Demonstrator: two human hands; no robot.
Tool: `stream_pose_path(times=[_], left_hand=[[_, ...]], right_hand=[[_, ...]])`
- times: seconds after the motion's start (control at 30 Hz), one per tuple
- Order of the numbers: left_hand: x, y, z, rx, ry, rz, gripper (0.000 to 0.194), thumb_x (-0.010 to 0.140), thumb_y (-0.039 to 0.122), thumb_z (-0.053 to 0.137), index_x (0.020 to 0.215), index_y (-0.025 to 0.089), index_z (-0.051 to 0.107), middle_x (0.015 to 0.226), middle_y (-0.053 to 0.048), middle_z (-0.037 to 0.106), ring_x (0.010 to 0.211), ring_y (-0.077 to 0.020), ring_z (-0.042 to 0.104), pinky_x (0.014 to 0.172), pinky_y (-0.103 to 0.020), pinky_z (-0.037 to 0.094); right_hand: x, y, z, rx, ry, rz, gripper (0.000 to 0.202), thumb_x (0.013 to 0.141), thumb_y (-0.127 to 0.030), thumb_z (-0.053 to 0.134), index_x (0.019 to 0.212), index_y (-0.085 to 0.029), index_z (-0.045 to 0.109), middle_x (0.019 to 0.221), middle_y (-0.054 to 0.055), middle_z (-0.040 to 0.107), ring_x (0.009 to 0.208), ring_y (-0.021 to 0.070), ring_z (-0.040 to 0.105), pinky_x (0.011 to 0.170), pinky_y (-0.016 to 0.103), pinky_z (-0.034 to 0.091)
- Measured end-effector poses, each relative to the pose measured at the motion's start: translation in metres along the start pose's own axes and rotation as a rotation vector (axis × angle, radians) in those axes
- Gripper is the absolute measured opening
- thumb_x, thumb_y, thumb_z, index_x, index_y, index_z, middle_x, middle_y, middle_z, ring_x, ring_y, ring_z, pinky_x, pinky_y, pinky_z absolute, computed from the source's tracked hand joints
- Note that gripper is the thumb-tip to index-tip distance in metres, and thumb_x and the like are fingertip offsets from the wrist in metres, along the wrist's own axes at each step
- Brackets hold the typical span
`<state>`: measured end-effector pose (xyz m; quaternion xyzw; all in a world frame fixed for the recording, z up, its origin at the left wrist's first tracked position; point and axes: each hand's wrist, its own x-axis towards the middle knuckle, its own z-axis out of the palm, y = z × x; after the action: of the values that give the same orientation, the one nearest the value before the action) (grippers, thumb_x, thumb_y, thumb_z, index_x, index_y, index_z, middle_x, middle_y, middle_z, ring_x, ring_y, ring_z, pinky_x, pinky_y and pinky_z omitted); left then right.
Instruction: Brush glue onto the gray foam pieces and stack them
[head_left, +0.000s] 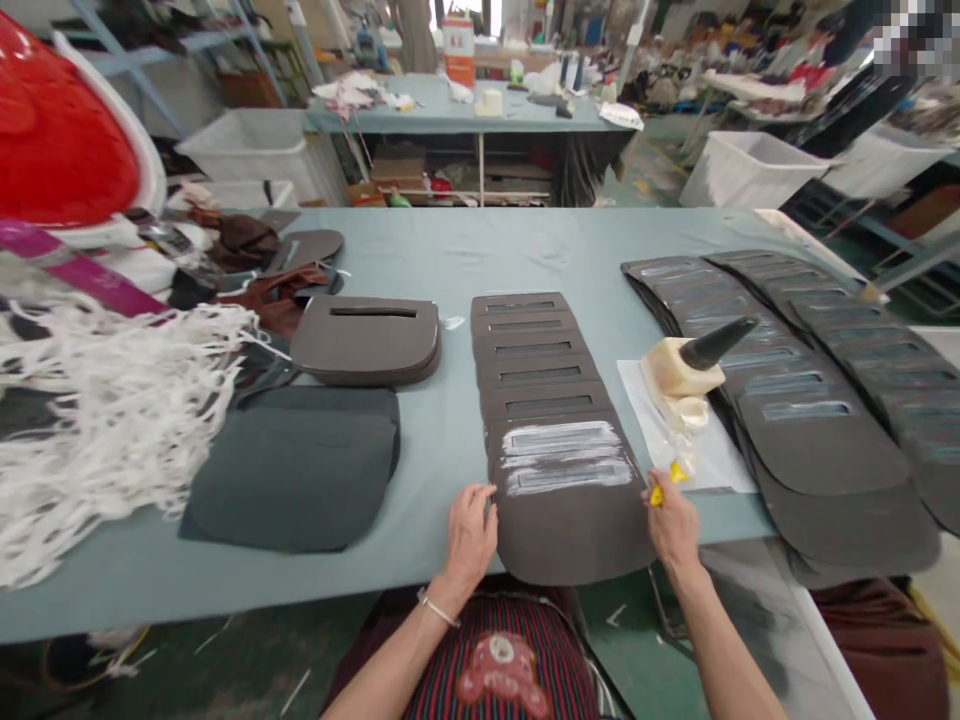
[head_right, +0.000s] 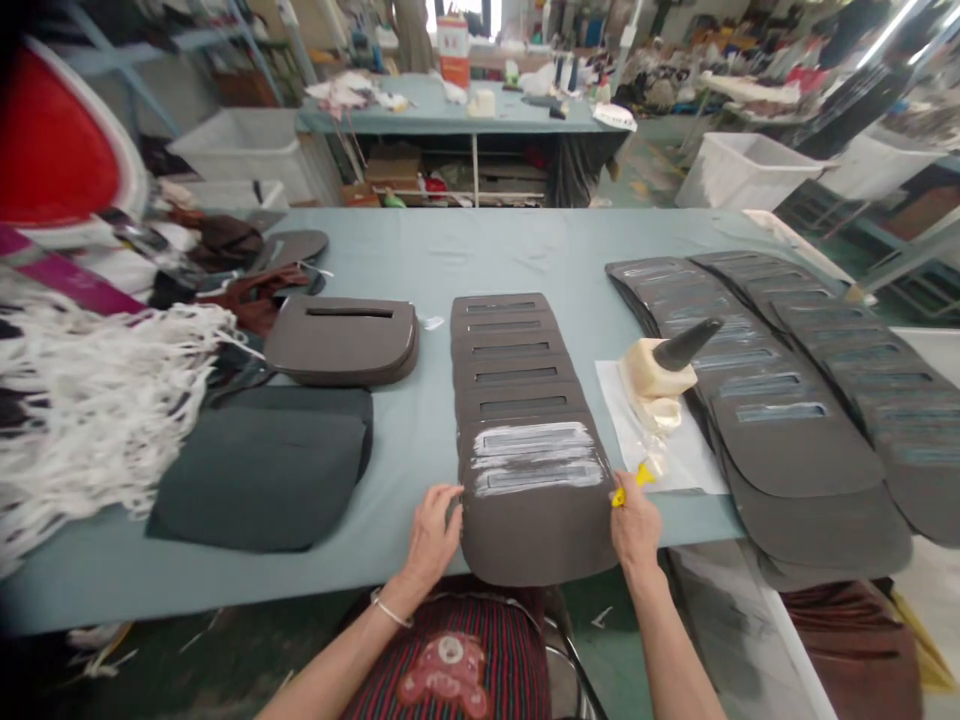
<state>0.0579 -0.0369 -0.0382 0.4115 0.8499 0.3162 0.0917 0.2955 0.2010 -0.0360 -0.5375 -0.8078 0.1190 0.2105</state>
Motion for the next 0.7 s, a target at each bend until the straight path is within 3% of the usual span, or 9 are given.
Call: stream_pose_path(times=[0.1, 0.2, 0.37, 0.47, 0.53, 0.6, 0.7], left_hand=[[0.002, -0.004, 0.002, -0.040, 0.027, -0.107, 0.027, 0.084, 0.017, 0.043, 0.107, 0.021, 0.057, 0.097, -0.006, 0.060, 0.092, -0.0182, 0.058, 0.081, -0.036, 0.047], [0.002, -0.003, 0.004, -0.034, 0.003, -0.092, 0.028, 0.083, 0.017, 0.045, 0.109, 0.022, 0.055, 0.097, -0.005, 0.059, 0.093, -0.0182, 0.057, 0.081, -0.036, 0.045], [0.015, 0.001, 0.003, 0.041, -0.031, -0.019, 0.027, 0.083, 0.016, 0.046, 0.107, 0.024, 0.056, 0.103, -0.004, 0.057, 0.099, -0.0189, 0.053, 0.083, -0.035, 0.042], [0.032, 0.003, -0.001, 0.083, -0.025, 0.016, 0.023, 0.084, 0.017, 0.045, 0.103, 0.024, 0.057, 0.103, -0.004, 0.059, 0.099, -0.0194, 0.052, 0.085, -0.036, 0.040], [0.042, 0.005, -0.002, 0.107, -0.044, 0.080, 0.022, 0.084, 0.017, 0.047, 0.101, 0.023, 0.057, 0.104, -0.005, 0.059, 0.101, -0.0200, 0.051, 0.087, -0.037, 0.039], [0.047, 0.007, -0.002, 0.134, -0.066, 0.146, 0.020, 0.083, 0.017, 0.048, 0.100, 0.023, 0.058, 0.105, -0.005, 0.060, 0.102, -0.0206, 0.051, 0.089, -0.038, 0.037], [0.049, 0.009, 0.002, 0.197, -0.065, 0.182, 0.021, 0.085, 0.017, 0.046, 0.101, 0.022, 0.058, 0.103, -0.005, 0.061, 0.101, -0.0207, 0.052, 0.091, -0.039, 0.036]], right_hand=[[-0.006, 0.009, 0.013, -0.145, -0.022, -0.030, 0.035, 0.089, -0.040, 0.038, 0.104, -0.018, 0.061, 0.078, 0.010, 0.062, 0.065, 0.0200, 0.055, 0.057, 0.029, 0.036], [-0.008, 0.013, 0.021, -0.205, -0.026, -0.071, 0.038, 0.086, -0.046, 0.044, 0.104, -0.016, 0.058, 0.082, 0.012, 0.060, 0.070, 0.0233, 0.055, 0.057, 0.030, 0.038], [0.000, 0.000, 0.005, -0.218, 0.003, -0.095, 0.042, 0.089, -0.050, 0.040, 0.104, -0.015, 0.059, 0.081, 0.013, 0.060, 0.074, 0.0251, 0.056, 0.063, 0.034, 0.041], [0.009, -0.028, -0.013, -0.138, -0.004, -0.121, 0.047, 0.090, -0.051, 0.037, 0.116, -0.017, 0.058, 0.085, 0.013, 0.062, 0.079, 0.0254, 0.057, 0.069, 0.036, 0.043], [0.011, -0.058, -0.020, 0.045, -0.043, -0.161, 0.044, 0.091, -0.049, 0.038, 0.119, -0.020, 0.057, 0.094, 0.013, 0.063, 0.085, 0.0242, 0.058, 0.075, 0.035, 0.044], [0.009, -0.094, -0.018, 0.291, -0.091, -0.188, 0.037, 0.091, -0.044, 0.041, 0.112, -0.020, 0.060, 0.100, 0.011, 0.063, 0.090, 0.0219, 0.059, 0.081, 0.033, 0.045], [-0.001, -0.148, 0.003, 0.594, -0.197, -0.194, 0.027, 0.090, -0.037, 0.044, 0.096, -0.019, 0.064, 0.095, 0.008, 0.066, 0.085, 0.0184, 0.061, 0.077, 0.028, 0.046]])
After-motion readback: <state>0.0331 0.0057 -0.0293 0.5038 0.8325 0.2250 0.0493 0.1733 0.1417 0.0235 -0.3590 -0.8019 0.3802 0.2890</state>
